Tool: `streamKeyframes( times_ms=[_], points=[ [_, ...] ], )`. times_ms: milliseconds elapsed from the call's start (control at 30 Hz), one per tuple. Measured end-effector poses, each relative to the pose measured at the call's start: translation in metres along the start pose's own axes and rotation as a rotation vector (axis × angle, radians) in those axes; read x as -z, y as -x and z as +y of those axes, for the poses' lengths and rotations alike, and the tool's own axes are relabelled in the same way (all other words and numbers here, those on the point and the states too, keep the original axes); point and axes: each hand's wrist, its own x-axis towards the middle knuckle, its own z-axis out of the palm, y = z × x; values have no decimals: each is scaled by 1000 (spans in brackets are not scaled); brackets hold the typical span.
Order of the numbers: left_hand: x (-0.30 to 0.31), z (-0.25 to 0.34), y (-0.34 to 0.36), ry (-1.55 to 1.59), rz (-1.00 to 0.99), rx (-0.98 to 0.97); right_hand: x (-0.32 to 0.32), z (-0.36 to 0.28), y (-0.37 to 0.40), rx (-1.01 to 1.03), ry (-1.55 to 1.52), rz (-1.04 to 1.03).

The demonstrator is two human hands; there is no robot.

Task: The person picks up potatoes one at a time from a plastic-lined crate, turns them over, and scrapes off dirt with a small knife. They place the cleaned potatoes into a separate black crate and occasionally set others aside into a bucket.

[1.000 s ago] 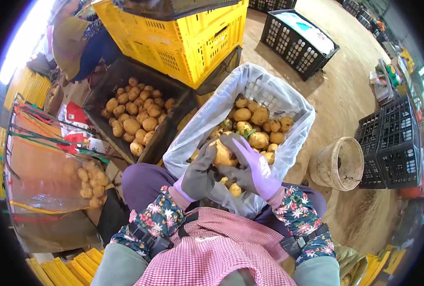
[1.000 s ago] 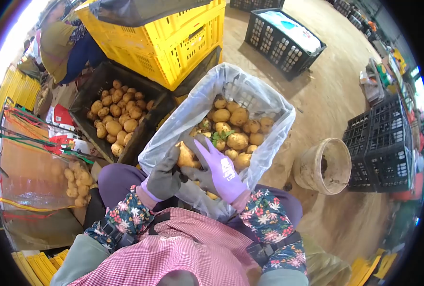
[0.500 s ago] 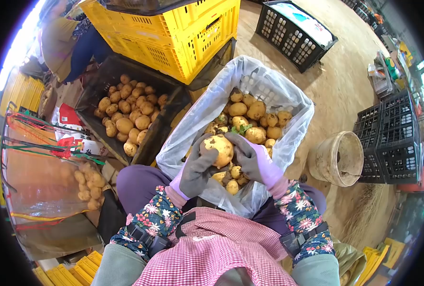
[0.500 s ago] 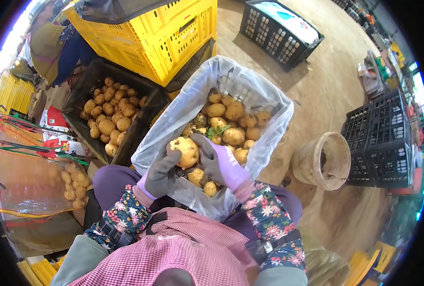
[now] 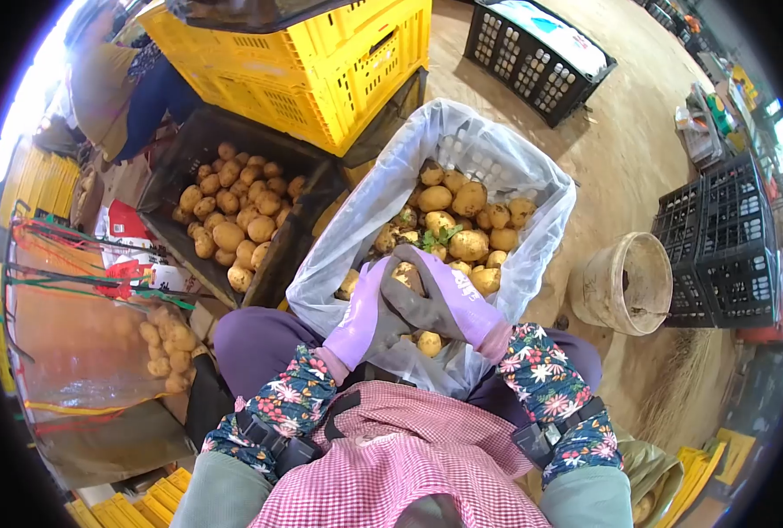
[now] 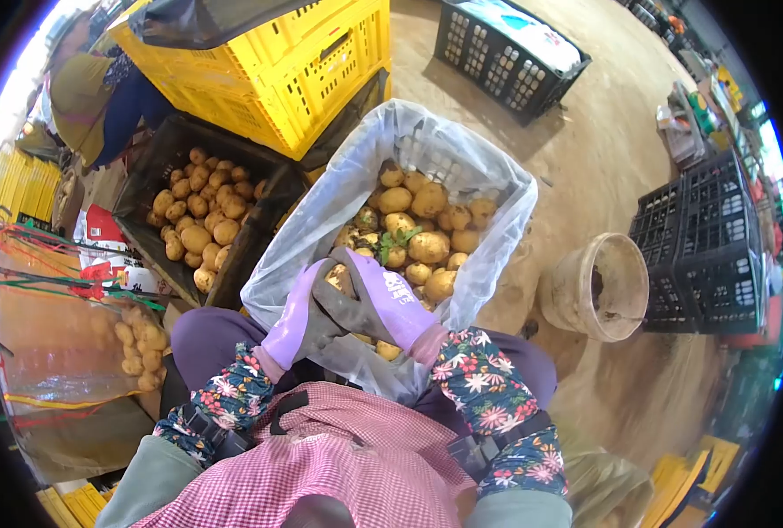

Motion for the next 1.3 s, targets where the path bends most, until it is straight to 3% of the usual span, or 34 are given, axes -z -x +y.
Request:
streamKeyframes(
  times_ms=[67, 300, 367, 433, 500, 533, 567, 600, 667, 733, 800, 867, 900, 933, 1000, 1067, 1133, 1167, 1200, 1267, 1300],
  points=[
    [10, 1, 7, -1075, -36, -443, 8, -9, -1, -111, -63, -59],
    [9, -1, 5, -1026, -170, -437, 0, 22, 5, 4, -251, 66],
    [2, 7, 12, -1177, -152, -518, 2, 22, -1, -324, -265, 149],
    [0, 9, 13, -1169, -132, -493, 5, 21, -4, -393, -379, 97],
    [5, 8, 16, -1166, -110, -461, -4, 28, -4, -430, -727, 27],
    [9, 4, 14, -980, -96, -386, -3, 16, -2, -426, -725, 24],
    [12, -1, 12, -792, -87, -311, 1, -6, 1, -238, -426, 25],
    [15, -8, 10, -793, -89, -307, 2, -18, 3, -55, -132, 26],
    [18, -16, 8, -881, -113, -580, -10, 6, 4, -31, -28, 126],
    [16, -13, 5, -1064, -161, -545, -5, 31, -3, -183, -380, 208],
    [22, -30, -7, -740, -205, -579, -3, 30, -1, -269, -526, 190],
    [18, -27, -10, -552, -210, -602, -10, 35, 3, -529, -1420, 237],
    [17, -24, -8, -440, -174, -504, -13, 36, 8, -210, -1094, 171],
    [13, -18, -6, -329, -138, -407, -9, 28, 8, -211, -1096, 178],
    [16, -14, -5, -344, -144, -431, -2, 2, 2, -275, -680, 92],
    [17, -8, -5, -310, -138, -308, -16, 9, 1, -226, -763, 174],
    [10, -3, -2, -138, -166, -226, -11, 24, -1, -357, -1109, 153],
    [8, 0, -2, -252, -212, -299, -12, 28, 5, -27, -651, 238],
    [6, 1, 1, -364, -251, -371, -11, 32, 8, -26, -654, 243],
    [-2, 6, 2, -300, -267, -420, -3, 36, 9, 29, -236, 196],
    [-4, 7, 1, -113, -287, -346, 0, 37, 10, 31, -239, 202]
  ],
)
